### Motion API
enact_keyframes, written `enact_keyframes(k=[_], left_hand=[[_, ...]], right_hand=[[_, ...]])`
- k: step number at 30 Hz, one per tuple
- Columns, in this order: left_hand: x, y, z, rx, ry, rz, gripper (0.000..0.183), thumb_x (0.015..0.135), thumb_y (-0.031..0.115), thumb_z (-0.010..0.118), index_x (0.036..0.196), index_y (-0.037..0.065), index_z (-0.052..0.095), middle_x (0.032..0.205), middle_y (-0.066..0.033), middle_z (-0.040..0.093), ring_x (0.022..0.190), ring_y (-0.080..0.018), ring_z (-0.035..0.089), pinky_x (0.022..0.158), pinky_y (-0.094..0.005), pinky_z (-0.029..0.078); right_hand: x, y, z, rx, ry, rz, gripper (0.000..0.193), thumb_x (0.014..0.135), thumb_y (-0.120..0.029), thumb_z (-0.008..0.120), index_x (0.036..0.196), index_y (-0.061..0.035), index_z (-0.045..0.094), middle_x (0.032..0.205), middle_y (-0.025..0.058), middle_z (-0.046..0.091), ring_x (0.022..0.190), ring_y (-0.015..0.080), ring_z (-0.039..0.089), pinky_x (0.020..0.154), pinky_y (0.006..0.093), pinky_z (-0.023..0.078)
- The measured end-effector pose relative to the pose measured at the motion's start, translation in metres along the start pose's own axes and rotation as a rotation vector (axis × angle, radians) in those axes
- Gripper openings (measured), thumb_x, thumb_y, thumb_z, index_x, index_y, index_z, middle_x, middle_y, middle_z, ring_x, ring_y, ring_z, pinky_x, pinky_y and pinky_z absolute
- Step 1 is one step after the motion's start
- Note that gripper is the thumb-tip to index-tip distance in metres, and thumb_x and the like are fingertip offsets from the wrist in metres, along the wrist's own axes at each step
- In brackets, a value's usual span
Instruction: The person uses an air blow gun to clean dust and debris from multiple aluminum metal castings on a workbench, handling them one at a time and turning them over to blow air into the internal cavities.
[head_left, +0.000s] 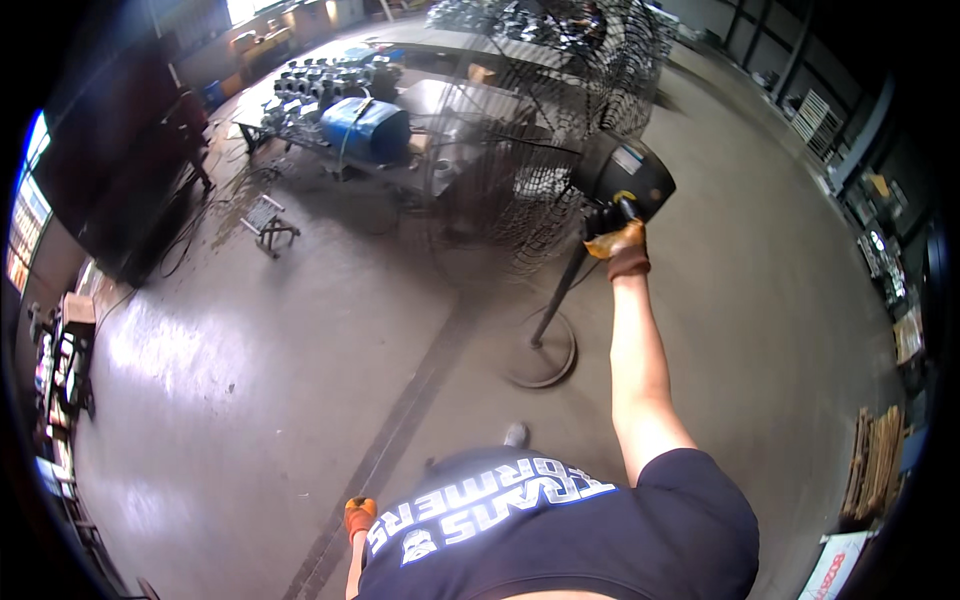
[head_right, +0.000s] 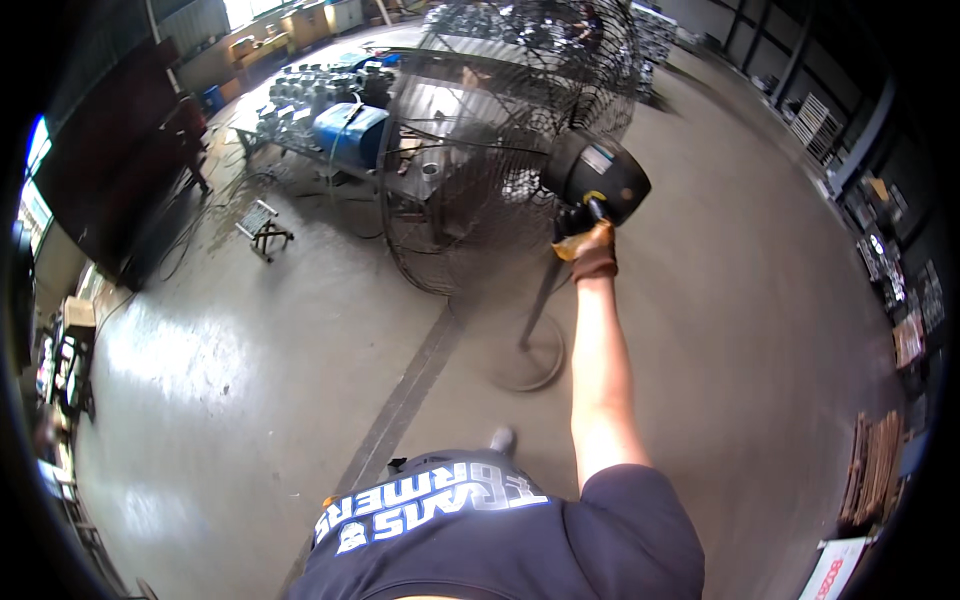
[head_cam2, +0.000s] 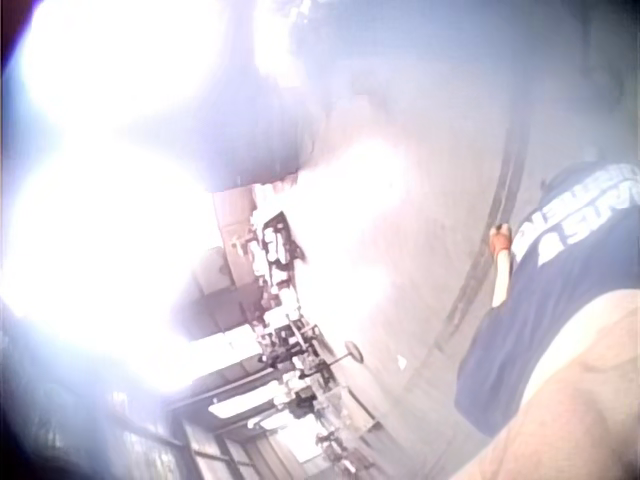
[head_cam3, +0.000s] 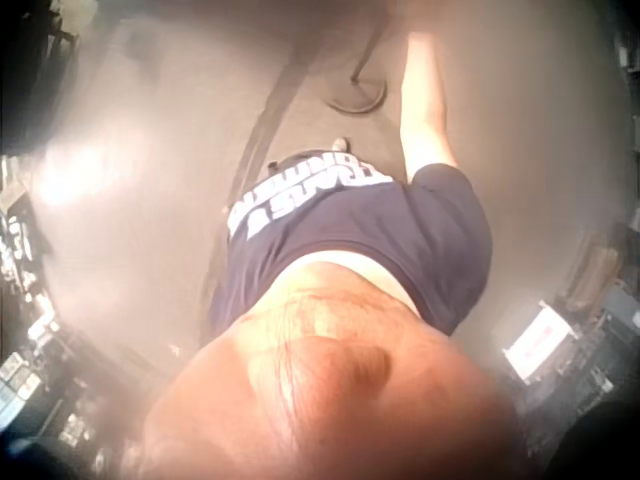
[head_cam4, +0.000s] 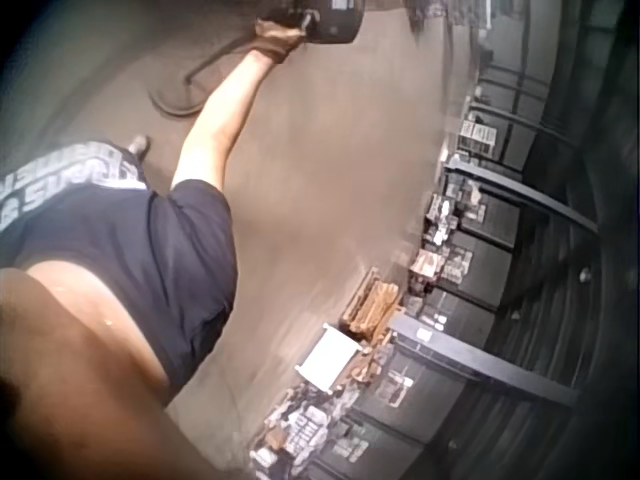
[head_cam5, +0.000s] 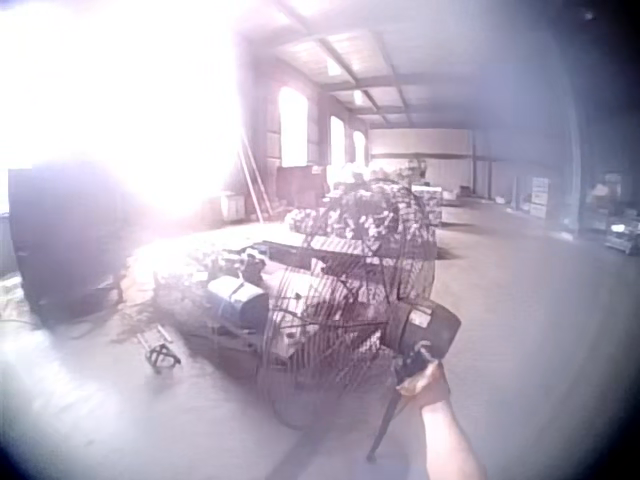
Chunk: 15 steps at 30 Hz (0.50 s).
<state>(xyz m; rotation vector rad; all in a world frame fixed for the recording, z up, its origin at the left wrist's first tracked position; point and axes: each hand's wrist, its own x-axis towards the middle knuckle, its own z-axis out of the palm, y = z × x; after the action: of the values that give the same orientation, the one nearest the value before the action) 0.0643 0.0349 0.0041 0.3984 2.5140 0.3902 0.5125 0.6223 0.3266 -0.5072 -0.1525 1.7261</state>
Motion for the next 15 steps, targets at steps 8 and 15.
enact_keyframes(k=[8, 15], left_hand=[[-0.006, -0.017, -0.012, -0.077, 0.008, -0.060, 0.028, 0.075, 0.026, 0.063, 0.097, 0.010, 0.071, 0.098, -0.0153, 0.071, 0.095, -0.0298, 0.067, 0.082, -0.0366, 0.051], [0.014, -0.060, -0.003, -0.241, -0.065, -0.073, 0.034, 0.075, 0.026, 0.063, 0.101, 0.003, 0.069, 0.097, -0.0178, 0.070, 0.093, -0.0289, 0.067, 0.081, -0.0362, 0.051]], right_hand=[[-0.008, 0.029, 0.040, -0.290, 0.335, -0.312, 0.023, 0.086, -0.029, 0.067, 0.070, -0.0151, 0.056, 0.061, -0.0002, 0.057, 0.053, 0.0155, 0.056, 0.052, 0.0316, 0.049], [-0.020, 0.043, -0.049, -0.367, 0.362, -0.268, 0.018, 0.087, -0.035, 0.062, 0.087, -0.0171, 0.063, 0.082, -0.0015, 0.067, 0.074, 0.0177, 0.064, 0.070, 0.0339, 0.052]])
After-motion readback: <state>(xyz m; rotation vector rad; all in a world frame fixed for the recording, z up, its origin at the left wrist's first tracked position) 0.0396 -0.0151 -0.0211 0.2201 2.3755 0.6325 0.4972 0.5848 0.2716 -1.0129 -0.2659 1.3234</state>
